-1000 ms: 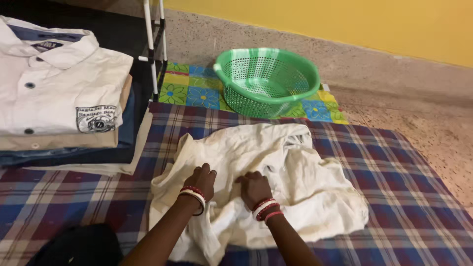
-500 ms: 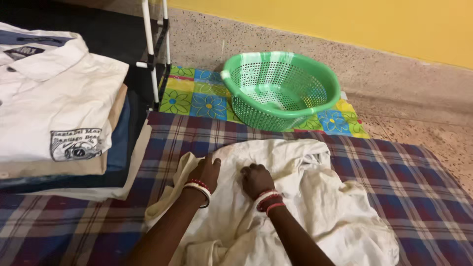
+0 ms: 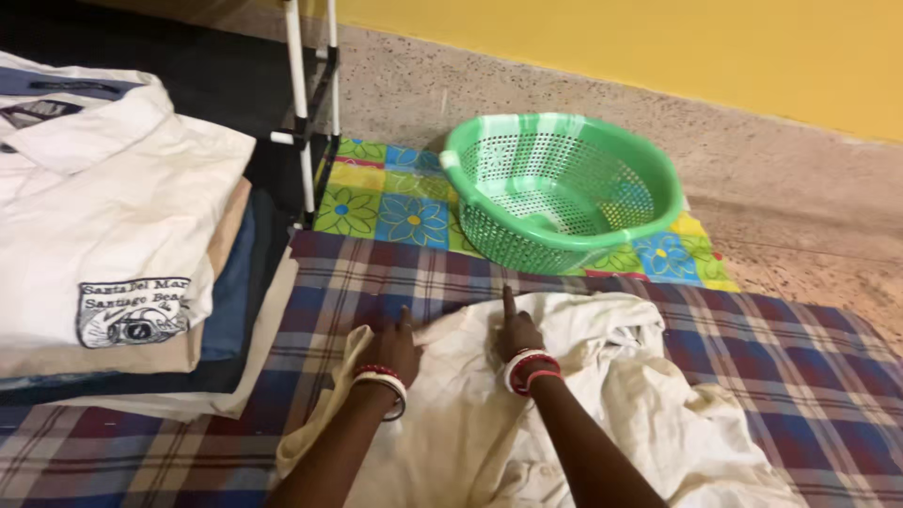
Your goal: The person folds a white long-sleeved shirt on a plaid mat. They button the shirt, smooth the fabric, fold the sleeves inward, and then fold the body into a compact rectangle.
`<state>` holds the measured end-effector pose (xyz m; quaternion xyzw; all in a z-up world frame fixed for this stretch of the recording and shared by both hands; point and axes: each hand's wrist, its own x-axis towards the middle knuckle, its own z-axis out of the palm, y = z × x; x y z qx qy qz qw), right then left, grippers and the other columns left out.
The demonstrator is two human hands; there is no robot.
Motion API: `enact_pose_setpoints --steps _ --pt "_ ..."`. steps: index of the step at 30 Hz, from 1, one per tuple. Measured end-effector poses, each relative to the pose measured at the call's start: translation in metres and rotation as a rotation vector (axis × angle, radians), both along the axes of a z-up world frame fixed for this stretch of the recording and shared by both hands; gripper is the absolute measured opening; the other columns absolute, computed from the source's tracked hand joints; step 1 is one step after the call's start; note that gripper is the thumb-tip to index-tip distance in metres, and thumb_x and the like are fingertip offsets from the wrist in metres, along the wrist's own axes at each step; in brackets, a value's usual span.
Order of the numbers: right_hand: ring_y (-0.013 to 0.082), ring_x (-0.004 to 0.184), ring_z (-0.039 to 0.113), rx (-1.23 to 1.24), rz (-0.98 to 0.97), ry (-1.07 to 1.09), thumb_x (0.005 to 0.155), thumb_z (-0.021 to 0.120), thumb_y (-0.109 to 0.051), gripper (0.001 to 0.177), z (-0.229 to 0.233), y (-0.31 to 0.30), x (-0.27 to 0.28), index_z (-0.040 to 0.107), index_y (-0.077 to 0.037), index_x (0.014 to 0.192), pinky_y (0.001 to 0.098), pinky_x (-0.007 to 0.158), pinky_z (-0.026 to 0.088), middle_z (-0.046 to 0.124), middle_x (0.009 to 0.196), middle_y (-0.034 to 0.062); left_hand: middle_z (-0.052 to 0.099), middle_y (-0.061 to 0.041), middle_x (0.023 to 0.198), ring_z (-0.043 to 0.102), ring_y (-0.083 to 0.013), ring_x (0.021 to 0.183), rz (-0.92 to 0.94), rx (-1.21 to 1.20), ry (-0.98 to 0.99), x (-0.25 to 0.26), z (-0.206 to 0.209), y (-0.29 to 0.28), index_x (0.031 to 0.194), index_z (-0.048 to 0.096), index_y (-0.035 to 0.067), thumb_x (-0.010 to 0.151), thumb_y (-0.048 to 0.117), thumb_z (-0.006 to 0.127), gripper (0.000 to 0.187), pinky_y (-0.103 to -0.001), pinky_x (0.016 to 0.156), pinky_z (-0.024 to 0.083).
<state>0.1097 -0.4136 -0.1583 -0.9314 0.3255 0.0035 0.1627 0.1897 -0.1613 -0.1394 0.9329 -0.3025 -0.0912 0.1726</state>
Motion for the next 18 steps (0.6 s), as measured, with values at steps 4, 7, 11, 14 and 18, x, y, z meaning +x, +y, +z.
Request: enact_pose_setpoints --steps 4,7,11,14,18 --pt "0.0465 0.104 0.066 -0.067 0.053 0.104 0.091 0.061 -0.024 0.051 -0.012 -0.019 0.013 0.044 -0.016 0.138 0.0552 0.091 0.053 0.066 0.115 0.025 0.058 -0.018 0.135 0.062 -0.0404 0.117 0.042 -0.084 0.123 -0.004 0.019 0.009 0.123 0.065 0.01 0.096 0.034 0.06 0.037 -0.053 0.097 0.052" --pt "0.0452 0.103 0.068 -0.15 0.066 -0.067 0.092 0.061 -0.024 0.035 -0.022 -0.02 0.033 0.057 -0.01 0.124 0.0539 0.09 0.055 0.069 0.113 0.0244 0.063 -0.019 0.127 0.065 -0.0403 0.112 0.168 -0.139 0.13 0.001 0.032 0.023 0.12 0.066 0.011 0.097 0.026 0.056 0.029 -0.054 0.093 0.054" --pt "0.0471 0.101 0.066 -0.104 0.137 -0.479 0.089 0.059 -0.014 0.044 -0.025 0.022 0.084 0.055 -0.003 0.132 0.0549 0.086 0.054 0.066 0.113 0.0284 0.066 -0.021 0.122 0.068 -0.041 0.11 0.359 -0.171 0.031 0.031 0.048 0.059 0.116 0.068 0.007 0.099 0.019 0.054 0.025 -0.053 0.092 0.057" --pt "0.0437 0.108 0.065 -0.054 0.341 -0.649 0.093 0.055 -0.006 0.045 -0.017 0.073 0.113 0.055 -0.006 0.137 0.0507 0.095 0.053 0.066 0.119 0.0261 0.067 -0.024 0.12 0.07 -0.0418 0.109 0.501 -0.188 -0.053 0.047 0.06 0.083 0.114 0.069 0.004 0.1 0.015 0.054 0.023 -0.051 0.091 0.059" --pt "0.0421 0.111 0.065 0.109 0.546 -0.651 0.087 0.059 -0.003 0.05 0.005 0.117 0.102 0.057 -0.006 0.137 0.047 0.098 0.052 0.067 0.119 0.0247 0.052 -0.022 0.135 0.064 -0.043 0.113 0.478 -0.05 -0.016 0.04 0.075 0.108 0.128 0.059 0.003 0.087 0.015 0.064 0.043 -0.052 0.087 0.058"
